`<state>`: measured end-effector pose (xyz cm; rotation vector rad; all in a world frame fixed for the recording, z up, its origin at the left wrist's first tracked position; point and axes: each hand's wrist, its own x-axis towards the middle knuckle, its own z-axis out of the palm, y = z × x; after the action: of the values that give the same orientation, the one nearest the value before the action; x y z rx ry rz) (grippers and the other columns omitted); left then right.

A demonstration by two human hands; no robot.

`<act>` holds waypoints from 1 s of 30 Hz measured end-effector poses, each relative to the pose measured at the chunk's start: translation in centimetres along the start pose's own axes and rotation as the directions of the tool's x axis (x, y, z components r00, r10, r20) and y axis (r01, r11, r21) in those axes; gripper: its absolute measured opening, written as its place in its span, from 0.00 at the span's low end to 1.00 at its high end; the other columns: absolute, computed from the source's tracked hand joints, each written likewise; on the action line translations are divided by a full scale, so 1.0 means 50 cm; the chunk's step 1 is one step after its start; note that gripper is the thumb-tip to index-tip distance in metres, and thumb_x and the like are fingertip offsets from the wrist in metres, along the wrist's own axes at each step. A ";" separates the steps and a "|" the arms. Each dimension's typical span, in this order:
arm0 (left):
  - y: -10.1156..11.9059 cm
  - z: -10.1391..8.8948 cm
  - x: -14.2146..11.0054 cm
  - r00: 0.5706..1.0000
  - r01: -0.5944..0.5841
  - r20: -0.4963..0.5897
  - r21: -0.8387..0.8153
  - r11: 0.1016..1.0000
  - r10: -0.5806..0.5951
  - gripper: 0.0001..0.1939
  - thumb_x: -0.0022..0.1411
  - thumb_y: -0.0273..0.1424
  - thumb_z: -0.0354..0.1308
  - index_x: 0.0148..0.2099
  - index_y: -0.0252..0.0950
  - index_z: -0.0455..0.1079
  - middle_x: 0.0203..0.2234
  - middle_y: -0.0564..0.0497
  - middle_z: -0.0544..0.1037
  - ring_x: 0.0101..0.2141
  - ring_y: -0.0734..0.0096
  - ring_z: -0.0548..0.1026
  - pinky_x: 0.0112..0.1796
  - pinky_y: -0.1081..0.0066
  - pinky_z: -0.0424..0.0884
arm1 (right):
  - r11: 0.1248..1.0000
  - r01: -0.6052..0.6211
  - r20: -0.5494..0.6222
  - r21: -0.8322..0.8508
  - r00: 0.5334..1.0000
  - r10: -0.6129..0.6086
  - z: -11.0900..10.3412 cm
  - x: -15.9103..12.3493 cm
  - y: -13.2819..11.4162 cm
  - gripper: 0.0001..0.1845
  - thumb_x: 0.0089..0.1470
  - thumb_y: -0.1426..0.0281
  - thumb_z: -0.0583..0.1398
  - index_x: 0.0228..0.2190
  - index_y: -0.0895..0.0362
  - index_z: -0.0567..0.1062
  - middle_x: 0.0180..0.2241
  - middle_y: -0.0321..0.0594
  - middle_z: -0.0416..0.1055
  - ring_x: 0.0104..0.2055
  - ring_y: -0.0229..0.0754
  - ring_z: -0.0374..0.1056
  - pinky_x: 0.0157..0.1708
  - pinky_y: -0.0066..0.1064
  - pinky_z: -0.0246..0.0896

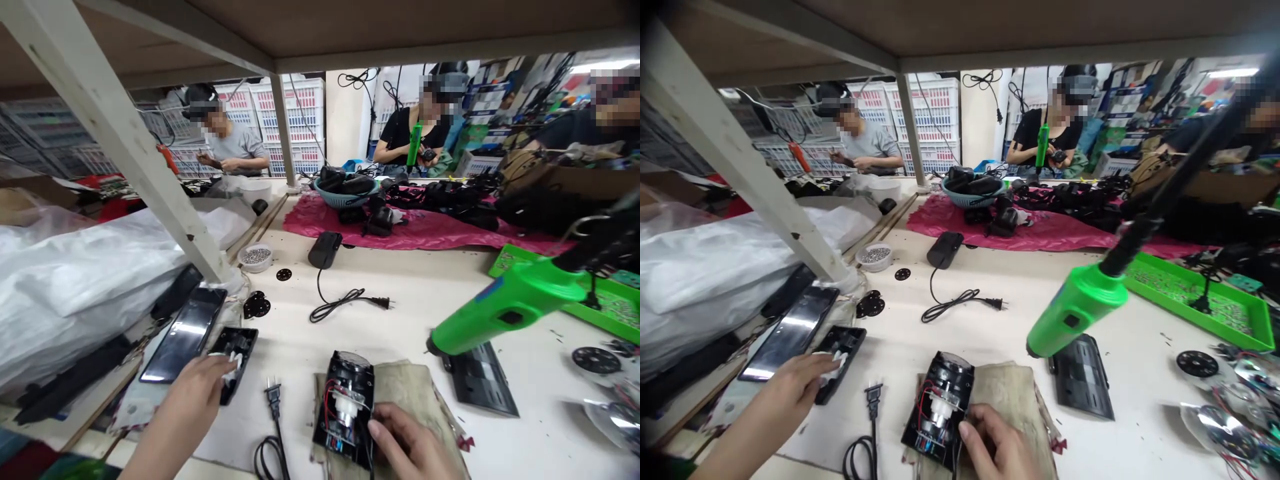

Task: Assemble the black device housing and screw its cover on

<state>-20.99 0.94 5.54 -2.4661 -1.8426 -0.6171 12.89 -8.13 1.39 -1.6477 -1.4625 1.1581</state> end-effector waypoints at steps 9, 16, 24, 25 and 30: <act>0.147 0.005 -0.049 0.944 0.315 0.053 -0.439 0.841 -0.326 0.20 0.60 0.44 0.53 0.54 0.55 0.69 0.55 0.55 0.73 0.54 0.55 0.71 0.53 0.51 0.67 | 0.994 -0.065 -0.014 0.085 0.998 0.066 0.011 0.008 -0.013 0.20 0.55 0.54 0.50 0.30 0.54 0.74 0.23 0.35 0.73 0.18 0.39 0.64 0.14 0.26 0.54; 0.344 0.120 -0.042 0.855 0.507 0.515 -0.855 -0.109 -0.061 0.32 0.51 0.42 0.66 0.58 0.46 0.66 0.54 0.48 0.74 0.53 0.61 0.72 0.53 0.63 0.68 | 0.998 0.030 -0.067 -0.055 0.997 -0.034 -0.071 0.019 -0.023 0.15 0.57 0.59 0.53 0.32 0.54 0.74 0.24 0.37 0.73 0.31 0.46 0.72 0.31 0.30 0.64; 0.355 0.174 -0.028 0.837 0.544 0.546 -0.837 -0.057 -0.028 0.29 0.56 0.40 0.61 0.59 0.39 0.64 0.57 0.45 0.71 0.58 0.61 0.67 0.55 0.66 0.65 | 0.988 0.101 -0.116 -0.113 0.987 -0.114 -0.088 0.011 -0.002 0.19 0.61 0.58 0.50 0.40 0.55 0.75 0.33 0.41 0.77 0.38 0.46 0.73 0.38 0.30 0.66; 0.360 0.174 -0.028 0.845 0.530 0.531 -0.847 -0.029 -0.065 0.30 0.57 0.41 0.60 0.60 0.39 0.63 0.56 0.45 0.72 0.57 0.62 0.67 0.55 0.67 0.66 | 0.988 0.113 -0.131 -0.108 0.983 -0.127 -0.083 0.010 0.006 0.19 0.62 0.59 0.50 0.41 0.56 0.75 0.34 0.42 0.77 0.37 0.45 0.73 0.39 0.30 0.66; 0.386 0.175 -0.038 0.871 0.471 0.414 -0.857 0.209 -0.264 0.27 0.59 0.45 0.54 0.59 0.44 0.57 0.58 0.44 0.69 0.50 0.61 0.75 0.47 0.68 0.72 | 0.979 0.175 -0.237 -0.101 0.952 -0.194 -0.064 0.005 0.026 0.18 0.62 0.60 0.51 0.44 0.55 0.75 0.40 0.44 0.78 0.39 0.45 0.74 0.39 0.30 0.68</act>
<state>-0.93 -4.81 1.30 -2.5206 -2.7311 -2.2022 16.36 -7.82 1.47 -1.6026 -1.4804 0.7727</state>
